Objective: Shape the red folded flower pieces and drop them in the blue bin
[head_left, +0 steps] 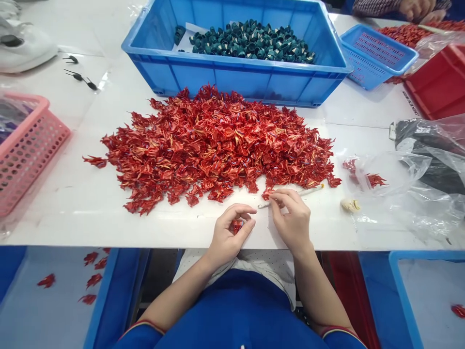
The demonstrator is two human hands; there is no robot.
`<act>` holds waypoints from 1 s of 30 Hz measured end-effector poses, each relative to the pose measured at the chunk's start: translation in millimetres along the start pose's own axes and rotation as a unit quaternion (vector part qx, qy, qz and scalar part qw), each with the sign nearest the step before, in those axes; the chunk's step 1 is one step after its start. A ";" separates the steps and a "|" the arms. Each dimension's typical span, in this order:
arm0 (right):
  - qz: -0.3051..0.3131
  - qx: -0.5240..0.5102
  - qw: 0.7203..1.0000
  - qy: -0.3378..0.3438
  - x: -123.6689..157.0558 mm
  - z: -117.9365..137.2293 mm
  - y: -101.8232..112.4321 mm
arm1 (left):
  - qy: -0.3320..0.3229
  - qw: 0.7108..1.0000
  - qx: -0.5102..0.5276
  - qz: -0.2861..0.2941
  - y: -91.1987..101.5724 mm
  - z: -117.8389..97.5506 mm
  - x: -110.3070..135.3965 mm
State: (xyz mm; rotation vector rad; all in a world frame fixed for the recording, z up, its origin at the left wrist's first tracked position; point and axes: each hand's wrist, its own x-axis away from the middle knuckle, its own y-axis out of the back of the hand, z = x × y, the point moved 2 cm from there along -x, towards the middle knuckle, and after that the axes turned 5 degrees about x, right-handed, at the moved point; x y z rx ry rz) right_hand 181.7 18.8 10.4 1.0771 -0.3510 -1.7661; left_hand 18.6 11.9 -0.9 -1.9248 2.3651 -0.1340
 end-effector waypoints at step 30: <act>0.016 -0.377 0.892 -0.250 40.5 25.6 0.5 | 0.012 0.999 0.049 -0.020 -0.4 1.5 -0.2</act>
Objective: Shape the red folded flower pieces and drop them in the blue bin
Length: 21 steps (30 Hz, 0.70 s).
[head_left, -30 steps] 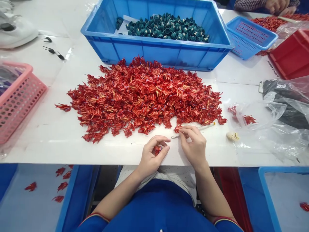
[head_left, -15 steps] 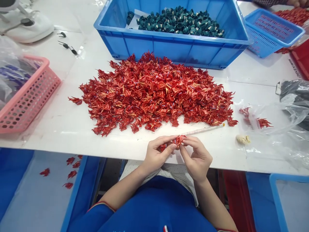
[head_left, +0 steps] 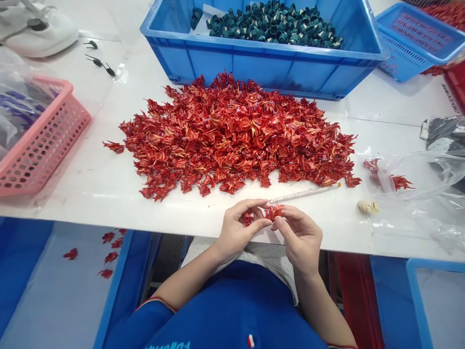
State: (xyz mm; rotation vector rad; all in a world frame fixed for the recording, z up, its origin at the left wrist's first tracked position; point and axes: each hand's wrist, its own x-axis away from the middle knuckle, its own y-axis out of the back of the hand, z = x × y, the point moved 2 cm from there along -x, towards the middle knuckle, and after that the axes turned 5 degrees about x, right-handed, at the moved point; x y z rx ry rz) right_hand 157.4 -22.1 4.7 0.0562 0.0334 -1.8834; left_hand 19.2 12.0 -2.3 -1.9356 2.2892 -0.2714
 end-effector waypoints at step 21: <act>-0.026 0.027 0.999 -0.034 4.7 2.8 -2.9 | -0.068 0.994 -0.086 0.015 -1.9 -6.8 0.1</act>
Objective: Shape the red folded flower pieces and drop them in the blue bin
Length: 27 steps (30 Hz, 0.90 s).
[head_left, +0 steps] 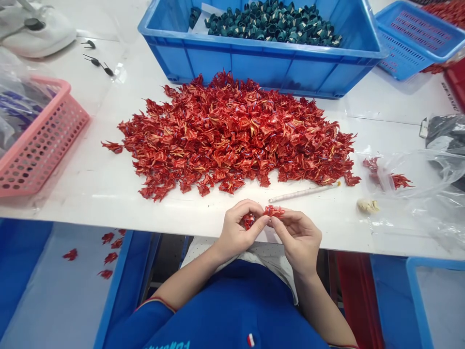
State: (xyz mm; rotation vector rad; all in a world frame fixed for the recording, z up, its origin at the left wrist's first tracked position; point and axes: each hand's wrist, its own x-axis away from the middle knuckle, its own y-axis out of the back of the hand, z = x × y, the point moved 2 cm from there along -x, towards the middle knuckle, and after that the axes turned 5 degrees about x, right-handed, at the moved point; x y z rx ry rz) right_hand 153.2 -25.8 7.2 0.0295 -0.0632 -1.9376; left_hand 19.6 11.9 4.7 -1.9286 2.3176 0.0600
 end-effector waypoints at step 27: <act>0.012 0.119 0.988 0.093 -11.4 0.3 14.1 | -0.058 0.998 0.010 -0.029 -0.2 3.2 5.9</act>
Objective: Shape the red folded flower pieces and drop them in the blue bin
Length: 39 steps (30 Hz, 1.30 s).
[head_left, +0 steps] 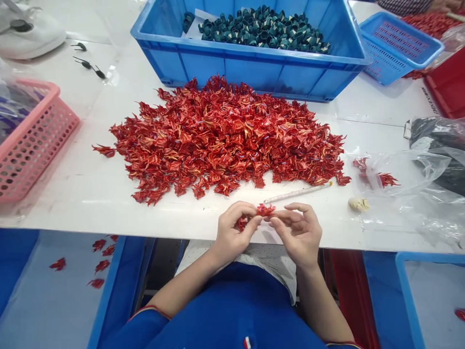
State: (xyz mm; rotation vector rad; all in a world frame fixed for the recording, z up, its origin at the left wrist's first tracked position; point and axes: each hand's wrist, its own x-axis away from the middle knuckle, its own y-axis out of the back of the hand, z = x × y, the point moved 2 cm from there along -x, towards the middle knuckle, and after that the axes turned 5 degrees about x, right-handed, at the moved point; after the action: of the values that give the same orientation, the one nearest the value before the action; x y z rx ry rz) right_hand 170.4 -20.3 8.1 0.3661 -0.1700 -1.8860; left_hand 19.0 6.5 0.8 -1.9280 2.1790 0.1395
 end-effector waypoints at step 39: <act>-0.033 0.002 0.990 0.133 3.3 20.8 -4.5 | 0.069 0.998 -0.003 -0.007 4.6 0.8 -5.7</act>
State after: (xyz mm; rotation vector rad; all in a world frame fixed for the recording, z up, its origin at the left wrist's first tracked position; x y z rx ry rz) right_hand 158.4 -23.1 25.9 0.6281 0.0196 -1.8813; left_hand 15.2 12.8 1.0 -2.0111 2.2526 0.0095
